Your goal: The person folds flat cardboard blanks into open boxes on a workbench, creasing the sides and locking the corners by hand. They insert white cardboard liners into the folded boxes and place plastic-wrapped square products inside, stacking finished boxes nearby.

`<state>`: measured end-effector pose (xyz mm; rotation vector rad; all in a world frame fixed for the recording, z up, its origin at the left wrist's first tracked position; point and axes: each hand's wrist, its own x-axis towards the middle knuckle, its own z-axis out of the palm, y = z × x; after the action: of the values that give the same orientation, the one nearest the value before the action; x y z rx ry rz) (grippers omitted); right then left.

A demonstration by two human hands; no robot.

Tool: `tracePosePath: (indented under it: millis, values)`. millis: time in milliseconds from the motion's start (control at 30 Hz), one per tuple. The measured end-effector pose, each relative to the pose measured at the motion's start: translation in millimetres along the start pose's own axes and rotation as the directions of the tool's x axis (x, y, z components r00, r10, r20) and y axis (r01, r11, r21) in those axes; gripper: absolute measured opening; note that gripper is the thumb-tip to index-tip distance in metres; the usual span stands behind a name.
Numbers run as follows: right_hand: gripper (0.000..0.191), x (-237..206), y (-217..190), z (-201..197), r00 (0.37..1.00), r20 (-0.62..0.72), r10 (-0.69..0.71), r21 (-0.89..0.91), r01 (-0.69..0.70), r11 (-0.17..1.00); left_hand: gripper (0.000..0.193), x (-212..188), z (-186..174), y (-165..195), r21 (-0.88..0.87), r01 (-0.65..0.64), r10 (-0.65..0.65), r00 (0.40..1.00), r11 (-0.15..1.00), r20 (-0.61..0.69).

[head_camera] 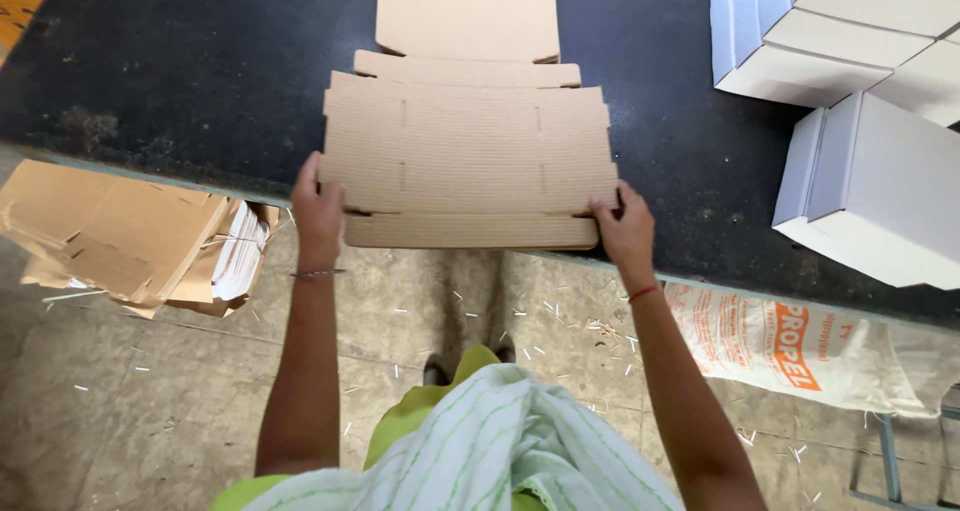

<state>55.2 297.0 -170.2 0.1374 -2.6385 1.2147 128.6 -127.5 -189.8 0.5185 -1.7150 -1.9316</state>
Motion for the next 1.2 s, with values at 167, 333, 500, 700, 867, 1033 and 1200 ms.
tracePosePath:
  millis: [167,333,500,700,867,1033,1200]
  values:
    - [0.052,3,-5,25,0.998,0.060,0.003,-0.028,-0.002,1.000,0.058,12,-12,28,0.195,-0.074,0.085,0.995,0.978,-0.049]
    - [0.079,21,-14,50,0.989,0.142,-0.038,-0.028,0.042,0.999,0.058,26,-18,39,0.406,-0.061,0.097,0.993,0.912,-0.069]
    - [0.082,26,-12,55,0.988,0.154,0.007,0.016,-0.010,1.000,0.059,31,-17,41,0.616,-0.109,0.176,0.983,0.780,-0.048]
    - [0.067,30,-7,50,0.979,0.199,-0.045,0.255,-0.008,0.967,0.053,36,-22,45,0.751,-0.140,0.221,0.975,0.646,-0.009]
    - [0.046,25,-27,37,0.986,0.162,-0.029,0.588,-0.073,0.806,0.049,58,-44,44,0.213,-0.175,0.182,0.983,0.961,-0.014]
    - [0.025,6,-35,51,0.884,0.409,0.225,0.870,-0.452,0.198,0.041,55,-75,20,-0.306,0.374,-0.347,0.927,0.875,0.142]
    - [0.019,-7,-29,93,0.826,0.412,0.384,0.864,-0.488,0.124,0.028,46,-78,-19,-0.399,0.538,-0.447,0.842,0.742,0.304]
